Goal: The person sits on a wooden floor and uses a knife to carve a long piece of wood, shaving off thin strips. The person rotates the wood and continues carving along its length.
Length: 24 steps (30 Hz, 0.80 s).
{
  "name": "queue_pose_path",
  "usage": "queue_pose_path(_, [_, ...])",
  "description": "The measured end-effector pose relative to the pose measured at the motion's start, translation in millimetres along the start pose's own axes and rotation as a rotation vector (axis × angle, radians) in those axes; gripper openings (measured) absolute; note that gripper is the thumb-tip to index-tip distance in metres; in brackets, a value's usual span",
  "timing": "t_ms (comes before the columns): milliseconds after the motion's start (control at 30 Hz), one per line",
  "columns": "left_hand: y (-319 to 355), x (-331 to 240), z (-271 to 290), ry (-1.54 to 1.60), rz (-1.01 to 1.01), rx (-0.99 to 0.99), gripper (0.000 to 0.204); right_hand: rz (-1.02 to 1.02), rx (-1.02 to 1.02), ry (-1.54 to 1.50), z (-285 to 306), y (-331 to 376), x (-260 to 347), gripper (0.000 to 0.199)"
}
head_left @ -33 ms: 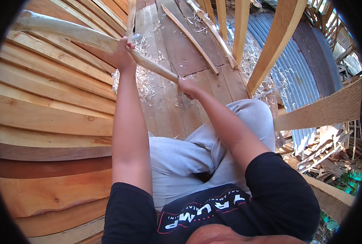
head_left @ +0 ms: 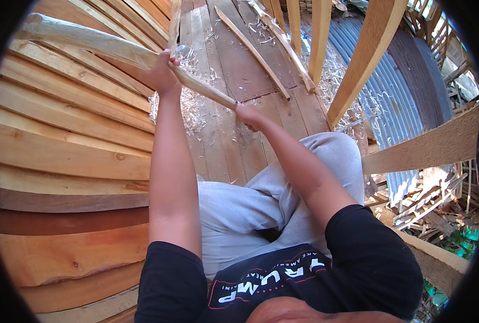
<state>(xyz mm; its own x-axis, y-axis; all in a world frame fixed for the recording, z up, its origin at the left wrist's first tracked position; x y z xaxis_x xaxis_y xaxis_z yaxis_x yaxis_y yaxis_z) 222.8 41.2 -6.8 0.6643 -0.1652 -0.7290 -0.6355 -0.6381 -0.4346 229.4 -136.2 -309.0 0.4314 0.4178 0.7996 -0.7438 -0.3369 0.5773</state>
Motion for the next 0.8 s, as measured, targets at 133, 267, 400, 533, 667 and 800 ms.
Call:
queue_pose_path(133, [4.1,-10.4,0.9,-0.008,-0.02,0.039,0.03,0.282,-0.064,0.107,-10.8,55.9,79.1,0.05])
queue_pose_path(267, [5.7,-3.9,2.3,-0.024,0.048,0.03,0.035,0.237,-0.088,0.122,0.9,47.3,59.6,0.046])
queue_pose_path(400, [7.5,3.9,0.3,0.035,0.074,0.06,0.038,-0.005,-0.042,0.159,9.6,26.2,-0.4,0.05])
queue_pose_path(533, [9.7,-4.2,-2.5,0.008,0.032,0.102,0.035,0.237,-0.113,0.194,-4.1,49.6,58.2,0.05])
queue_pose_path(667, [13.5,1.2,-11.1,0.0,0.065,0.085,0.037,0.288,-0.154,0.175,1.0,27.9,55.4,0.051])
queue_pose_path(800, [12.0,0.2,-12.4,0.009,0.037,0.047,0.039,-0.034,-0.031,0.12,4.1,21.1,-4.4,0.041])
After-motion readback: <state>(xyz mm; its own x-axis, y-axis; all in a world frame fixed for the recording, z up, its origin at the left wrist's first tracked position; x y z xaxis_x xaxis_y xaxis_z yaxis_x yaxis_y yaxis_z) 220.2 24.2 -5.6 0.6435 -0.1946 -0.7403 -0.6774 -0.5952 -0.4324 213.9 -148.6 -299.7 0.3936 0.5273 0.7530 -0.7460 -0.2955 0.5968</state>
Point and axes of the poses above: each hand's wrist, its own y-axis away from the middle knuckle, its own z-axis out of the back of the hand, x = y × z, the point moved 9 cm from there along -y, towards the middle knuckle, and after that the axes turned 6 degrees about y, right-handed, at the moved point
